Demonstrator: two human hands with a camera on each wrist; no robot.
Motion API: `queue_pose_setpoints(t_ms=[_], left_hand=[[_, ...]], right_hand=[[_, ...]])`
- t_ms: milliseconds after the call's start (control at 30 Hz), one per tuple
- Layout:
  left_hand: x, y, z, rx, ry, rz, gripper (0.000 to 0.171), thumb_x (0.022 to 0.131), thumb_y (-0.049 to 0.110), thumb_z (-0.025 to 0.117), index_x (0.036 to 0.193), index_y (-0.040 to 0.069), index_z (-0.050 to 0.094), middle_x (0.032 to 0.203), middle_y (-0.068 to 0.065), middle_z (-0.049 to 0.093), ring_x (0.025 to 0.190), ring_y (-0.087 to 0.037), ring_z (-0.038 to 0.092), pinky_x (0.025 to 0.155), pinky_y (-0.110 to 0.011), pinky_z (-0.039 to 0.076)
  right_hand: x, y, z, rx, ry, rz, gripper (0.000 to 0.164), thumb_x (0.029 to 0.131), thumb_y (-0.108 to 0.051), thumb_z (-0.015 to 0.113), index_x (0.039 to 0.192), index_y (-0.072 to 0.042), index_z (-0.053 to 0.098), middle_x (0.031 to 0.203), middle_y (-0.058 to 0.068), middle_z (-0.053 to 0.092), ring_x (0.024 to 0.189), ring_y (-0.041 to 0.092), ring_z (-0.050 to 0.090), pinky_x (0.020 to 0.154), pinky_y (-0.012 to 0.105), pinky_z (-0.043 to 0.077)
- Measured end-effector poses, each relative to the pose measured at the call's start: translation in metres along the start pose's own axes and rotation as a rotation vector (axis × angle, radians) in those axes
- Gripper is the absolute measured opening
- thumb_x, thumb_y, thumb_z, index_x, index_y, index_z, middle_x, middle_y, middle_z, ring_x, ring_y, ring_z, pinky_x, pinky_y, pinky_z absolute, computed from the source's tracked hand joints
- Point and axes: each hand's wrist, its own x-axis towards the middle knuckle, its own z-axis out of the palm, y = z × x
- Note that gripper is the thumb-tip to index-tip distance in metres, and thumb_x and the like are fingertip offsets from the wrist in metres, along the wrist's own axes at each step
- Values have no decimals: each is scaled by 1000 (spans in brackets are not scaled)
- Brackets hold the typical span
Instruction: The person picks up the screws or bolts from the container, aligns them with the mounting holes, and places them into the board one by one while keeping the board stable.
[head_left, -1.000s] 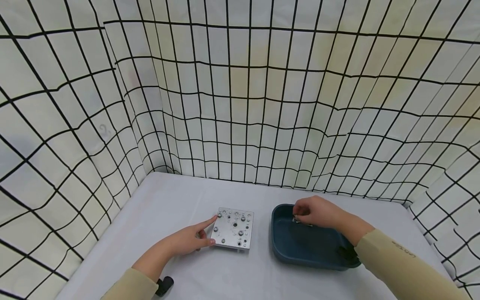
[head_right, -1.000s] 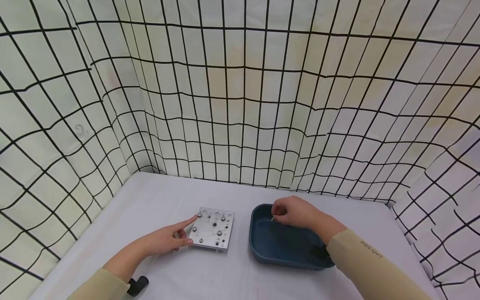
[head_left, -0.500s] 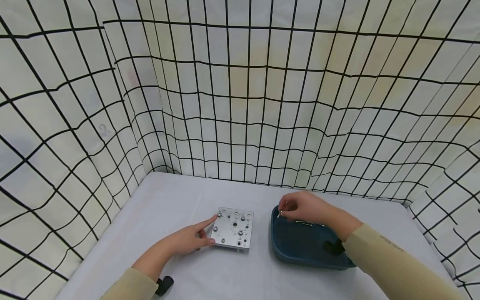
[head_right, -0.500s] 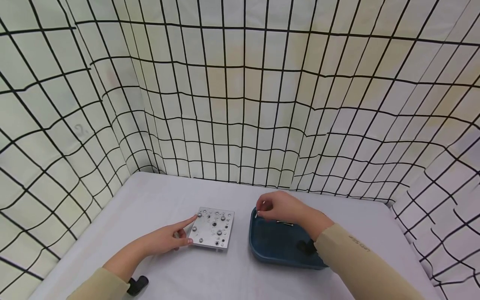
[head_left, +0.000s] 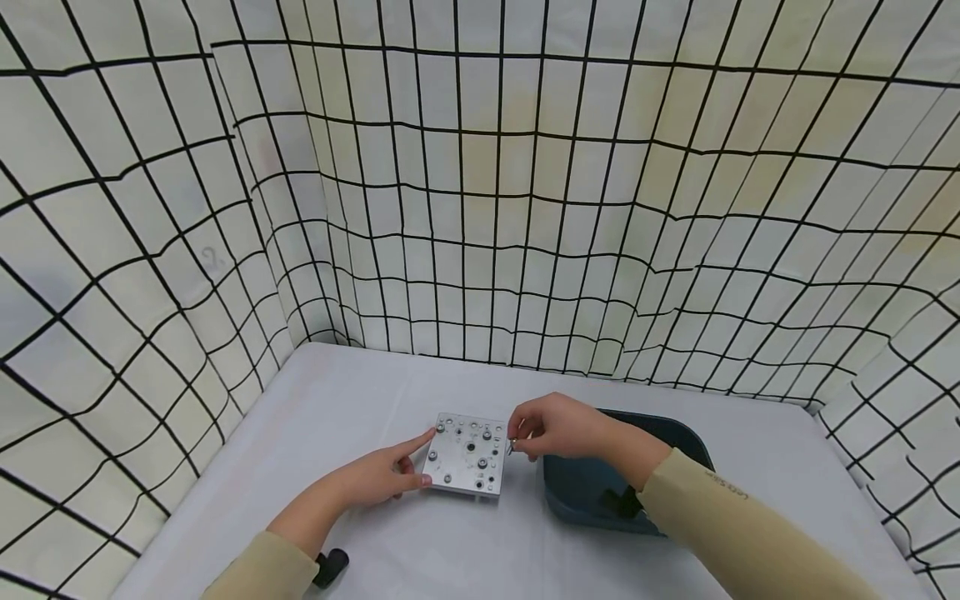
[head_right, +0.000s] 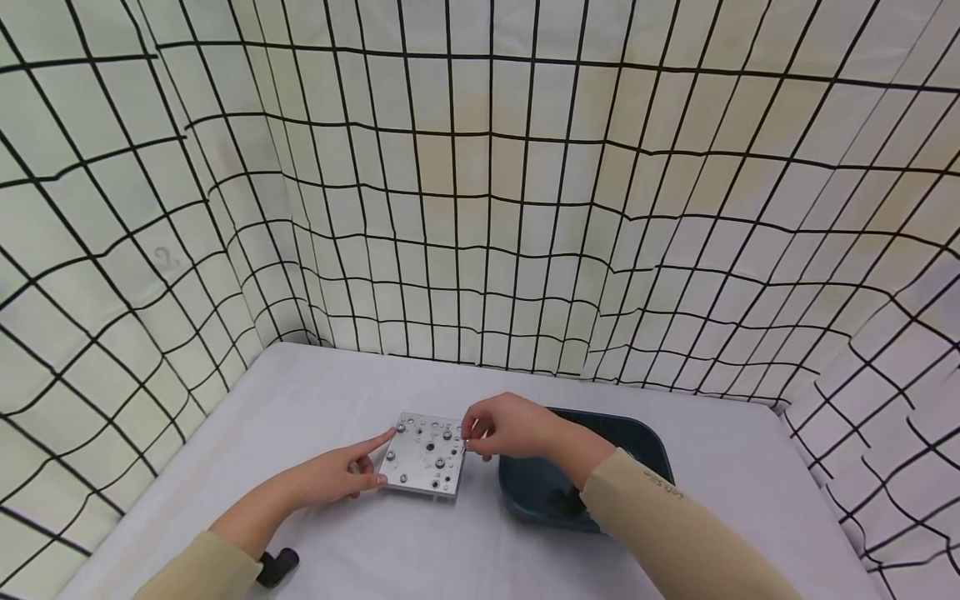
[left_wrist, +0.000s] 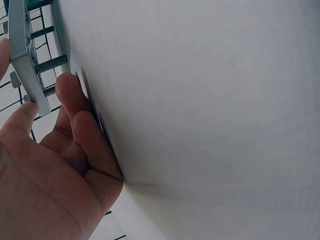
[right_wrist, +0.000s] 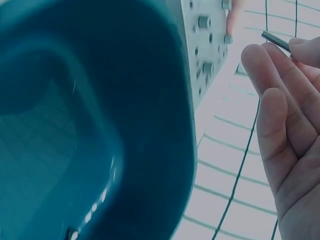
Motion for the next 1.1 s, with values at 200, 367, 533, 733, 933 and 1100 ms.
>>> queue_pose_setpoints(t_ms=[200, 367, 533, 733, 933, 1100], left_hand=[[0, 1, -1, -6, -5, -2, 79, 88, 46, 73, 155, 33, 34, 91, -1, 54, 68, -17, 52, 64, -34, 39], [-1, 3, -3, -2, -11, -6, 78, 89, 45, 72, 155, 33, 33, 91, -1, 54, 70, -17, 53, 65, -34, 39], [-1, 3, -5, -3, -13, -15, 78, 88, 46, 73, 155, 34, 33, 91, -1, 55, 70, -17, 53, 66, -34, 40], [1, 2, -5, 7, -10, 1, 79, 88, 49, 72, 155, 34, 33, 92, 0, 55, 70, -16, 53, 66, -34, 40], [0, 1, -5, -1, -9, 0, 79, 88, 47, 72, 155, 33, 34, 91, 0, 55, 70, -17, 53, 65, -34, 40], [-1, 1, -4, -19, -22, -1, 79, 88, 46, 72, 156, 33, 33, 91, 0, 56, 70, -17, 54, 65, -34, 41]], right_hand=[[12, -10, 16, -34, -44, -34, 5, 94, -18, 69, 99, -19, 70, 87, -3, 72, 71, 8, 65, 65, 27, 51], [21, -12, 27, -50, -69, -33, 3, 94, -17, 69, 97, -19, 70, 84, -10, 68, 66, 9, 64, 62, 24, 50], [30, -11, 36, -99, -89, -43, 4, 94, -18, 69, 97, -20, 71, 87, -15, 65, 67, 4, 61, 63, 23, 51], [36, -8, 42, -247, -83, -70, 5, 93, -21, 70, 93, -25, 71, 85, -19, 62, 77, 1, 56, 70, 20, 47], [38, -8, 47, -254, -77, -61, 6, 93, -21, 70, 91, -26, 71, 83, -18, 61, 74, 2, 55, 69, 21, 47], [40, -9, 52, -293, -93, -47, 6, 93, -22, 71, 91, -28, 71, 82, -19, 60, 74, 2, 54, 71, 21, 47]])
